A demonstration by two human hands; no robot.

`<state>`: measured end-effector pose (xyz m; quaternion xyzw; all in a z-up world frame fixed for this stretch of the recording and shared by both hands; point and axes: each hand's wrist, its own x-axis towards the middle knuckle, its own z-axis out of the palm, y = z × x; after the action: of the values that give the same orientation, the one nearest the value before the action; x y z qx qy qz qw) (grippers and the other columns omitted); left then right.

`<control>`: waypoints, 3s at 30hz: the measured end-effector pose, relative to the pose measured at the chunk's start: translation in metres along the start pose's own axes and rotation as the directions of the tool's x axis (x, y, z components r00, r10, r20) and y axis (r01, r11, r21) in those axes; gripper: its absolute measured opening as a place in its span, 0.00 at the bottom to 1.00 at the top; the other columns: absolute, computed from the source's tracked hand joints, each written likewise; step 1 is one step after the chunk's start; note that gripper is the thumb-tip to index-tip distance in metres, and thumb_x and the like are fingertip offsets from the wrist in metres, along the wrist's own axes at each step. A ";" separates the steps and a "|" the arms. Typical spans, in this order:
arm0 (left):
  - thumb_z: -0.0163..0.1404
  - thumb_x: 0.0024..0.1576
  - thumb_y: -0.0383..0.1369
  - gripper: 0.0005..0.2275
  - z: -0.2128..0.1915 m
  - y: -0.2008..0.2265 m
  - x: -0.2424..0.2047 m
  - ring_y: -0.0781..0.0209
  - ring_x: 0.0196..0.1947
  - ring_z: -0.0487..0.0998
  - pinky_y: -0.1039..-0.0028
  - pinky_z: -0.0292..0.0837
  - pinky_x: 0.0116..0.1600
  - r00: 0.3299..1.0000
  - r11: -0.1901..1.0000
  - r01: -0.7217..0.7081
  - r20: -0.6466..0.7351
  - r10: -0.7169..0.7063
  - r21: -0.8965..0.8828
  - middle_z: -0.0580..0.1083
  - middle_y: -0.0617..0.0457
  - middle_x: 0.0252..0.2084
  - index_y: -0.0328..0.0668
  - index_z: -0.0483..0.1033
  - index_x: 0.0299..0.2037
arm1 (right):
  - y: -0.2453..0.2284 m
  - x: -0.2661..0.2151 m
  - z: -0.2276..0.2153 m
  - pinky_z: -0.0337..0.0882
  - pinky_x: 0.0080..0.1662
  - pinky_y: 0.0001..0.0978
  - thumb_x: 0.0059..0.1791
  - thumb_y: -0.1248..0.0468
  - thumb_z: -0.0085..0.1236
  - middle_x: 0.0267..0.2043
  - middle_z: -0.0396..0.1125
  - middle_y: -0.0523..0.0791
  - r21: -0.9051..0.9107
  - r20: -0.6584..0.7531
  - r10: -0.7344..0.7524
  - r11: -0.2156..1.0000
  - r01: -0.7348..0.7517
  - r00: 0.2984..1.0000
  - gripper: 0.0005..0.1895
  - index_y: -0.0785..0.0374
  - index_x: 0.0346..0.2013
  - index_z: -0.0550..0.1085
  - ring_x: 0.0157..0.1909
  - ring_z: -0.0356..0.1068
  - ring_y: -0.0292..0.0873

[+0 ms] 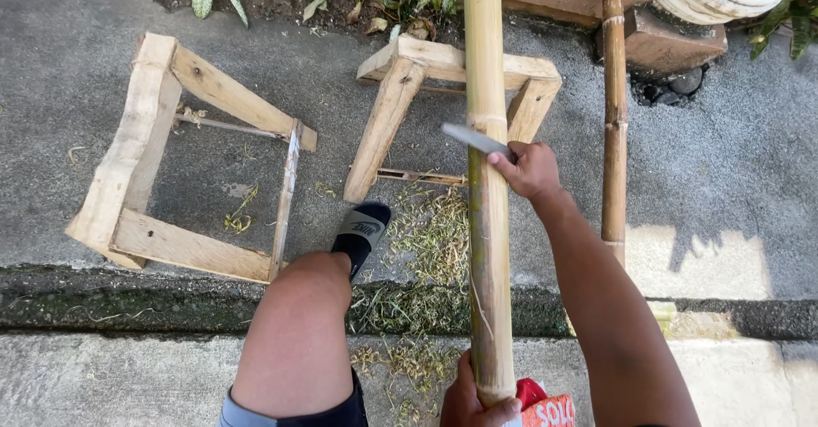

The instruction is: Shaving and scraping the outer layer of a bamboo pole with a knife while seated and using wooden supports.

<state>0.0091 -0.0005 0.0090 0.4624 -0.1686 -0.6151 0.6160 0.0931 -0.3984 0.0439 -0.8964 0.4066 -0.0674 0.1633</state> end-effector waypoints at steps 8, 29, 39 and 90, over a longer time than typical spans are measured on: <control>0.61 0.47 0.38 0.43 0.003 0.001 -0.004 0.51 0.49 0.84 0.65 0.79 0.60 0.999 0.999 0.038 -0.028 -0.037 0.026 0.78 0.39 0.50 0.33 0.46 0.69 | 0.025 -0.002 0.005 0.68 0.37 0.41 0.50 0.20 0.32 0.19 0.67 0.46 0.096 0.074 0.468 0.876 -0.473 0.881 0.53 0.67 0.24 0.80 0.24 0.67 0.40; 0.62 0.47 0.37 0.32 -0.025 -0.013 0.033 0.54 0.45 0.80 0.64 0.78 0.51 0.997 0.974 -0.003 0.070 -0.013 0.225 0.75 0.42 0.48 0.37 0.60 0.59 | -0.012 -0.357 -0.058 0.67 0.32 0.39 0.44 0.37 0.64 0.22 0.66 0.45 0.343 0.088 0.510 0.791 -0.506 0.856 0.32 0.67 0.36 0.76 0.26 0.67 0.42; 0.50 0.61 0.50 0.22 -0.023 -0.004 -0.016 0.49 0.45 0.71 0.56 0.68 0.51 0.972 0.338 -0.109 0.028 0.234 0.935 0.76 0.44 0.43 0.33 0.75 0.43 | -0.049 -0.363 -0.052 0.75 0.40 0.46 0.38 0.32 0.63 0.26 0.74 0.49 -0.124 0.210 0.267 0.962 -0.245 0.941 0.33 0.59 0.32 0.75 0.33 0.77 0.52; 0.28 0.69 0.45 0.29 -0.014 0.045 0.021 0.34 0.67 0.65 0.57 0.68 0.64 0.822 0.025 -0.210 0.163 0.545 0.977 0.55 0.31 0.72 0.19 0.59 0.66 | -0.054 -0.371 -0.063 0.66 0.24 0.33 0.39 0.16 0.37 0.09 0.60 0.42 -0.404 0.364 0.201 0.914 -0.039 0.909 0.49 0.58 0.07 0.71 0.15 0.65 0.38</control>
<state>0.0508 -0.0232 0.0294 0.7574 -0.5590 -0.0989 0.3225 -0.1296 -0.1017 0.1262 -0.8782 0.4254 0.2085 0.0657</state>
